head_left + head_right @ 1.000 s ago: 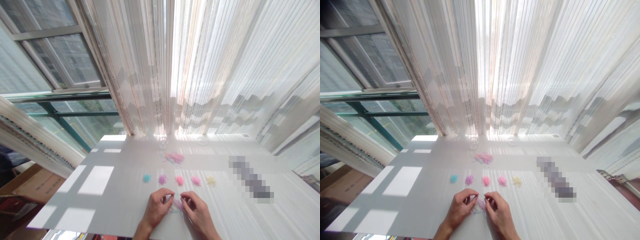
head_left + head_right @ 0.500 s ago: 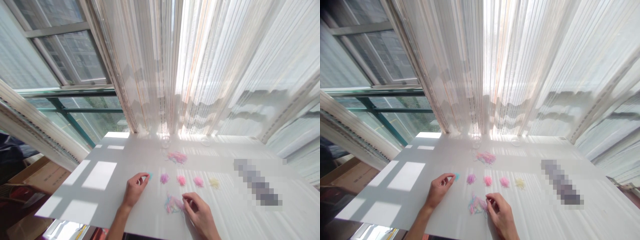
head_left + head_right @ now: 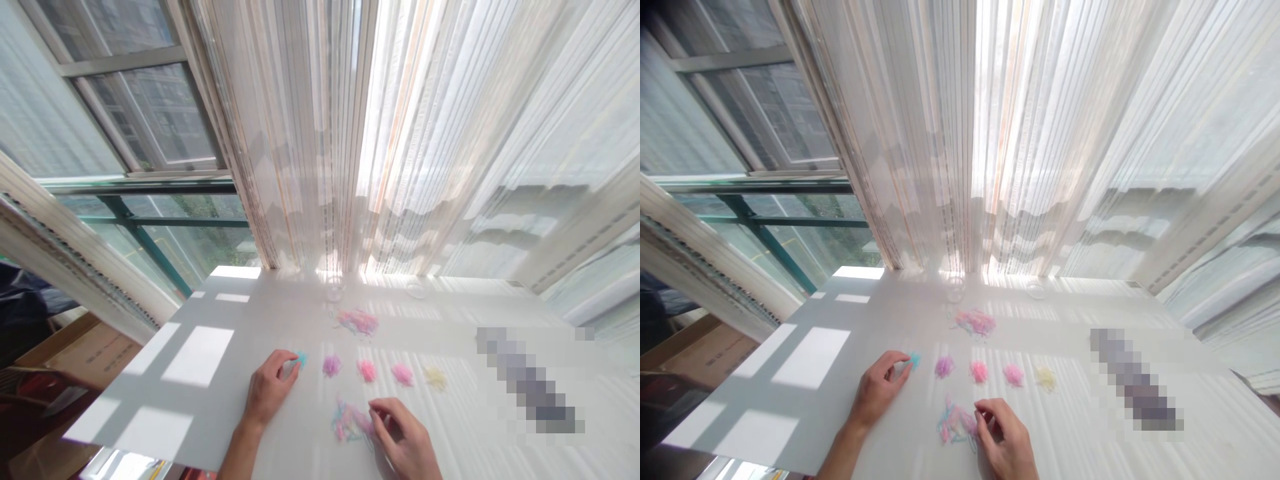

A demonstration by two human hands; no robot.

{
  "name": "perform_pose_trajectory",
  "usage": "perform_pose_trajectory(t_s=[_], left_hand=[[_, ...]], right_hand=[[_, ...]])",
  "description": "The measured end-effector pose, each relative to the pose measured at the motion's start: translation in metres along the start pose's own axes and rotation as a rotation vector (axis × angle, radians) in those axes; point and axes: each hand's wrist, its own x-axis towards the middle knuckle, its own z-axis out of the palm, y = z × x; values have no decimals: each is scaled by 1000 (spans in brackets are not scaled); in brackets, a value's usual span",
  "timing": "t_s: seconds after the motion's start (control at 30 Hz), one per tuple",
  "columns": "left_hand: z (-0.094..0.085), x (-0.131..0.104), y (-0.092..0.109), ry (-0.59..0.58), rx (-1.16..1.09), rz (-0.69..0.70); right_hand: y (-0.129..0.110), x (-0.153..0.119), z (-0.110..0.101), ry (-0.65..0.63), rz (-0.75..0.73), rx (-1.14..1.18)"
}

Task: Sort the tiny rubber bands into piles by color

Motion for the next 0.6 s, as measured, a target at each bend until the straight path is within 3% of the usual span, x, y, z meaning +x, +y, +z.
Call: perform_pose_trajectory(t_s=[0.23, 0.37, 0.43, 0.6], left_hand=[[-4, 0, 5, 34, -13, 42], [-2, -8, 22, 0, -59, 71], [4, -15, 39, -57, -100, 98], [26, -28, 80, -329, -295, 163]], right_hand=[[0, 4, -9, -69, -53, -30], [-4, 7, -13, -119, -65, -61], [-7, 7, -14, -114, -69, -64], [-14, 7, -14, -109, -81, -41]])
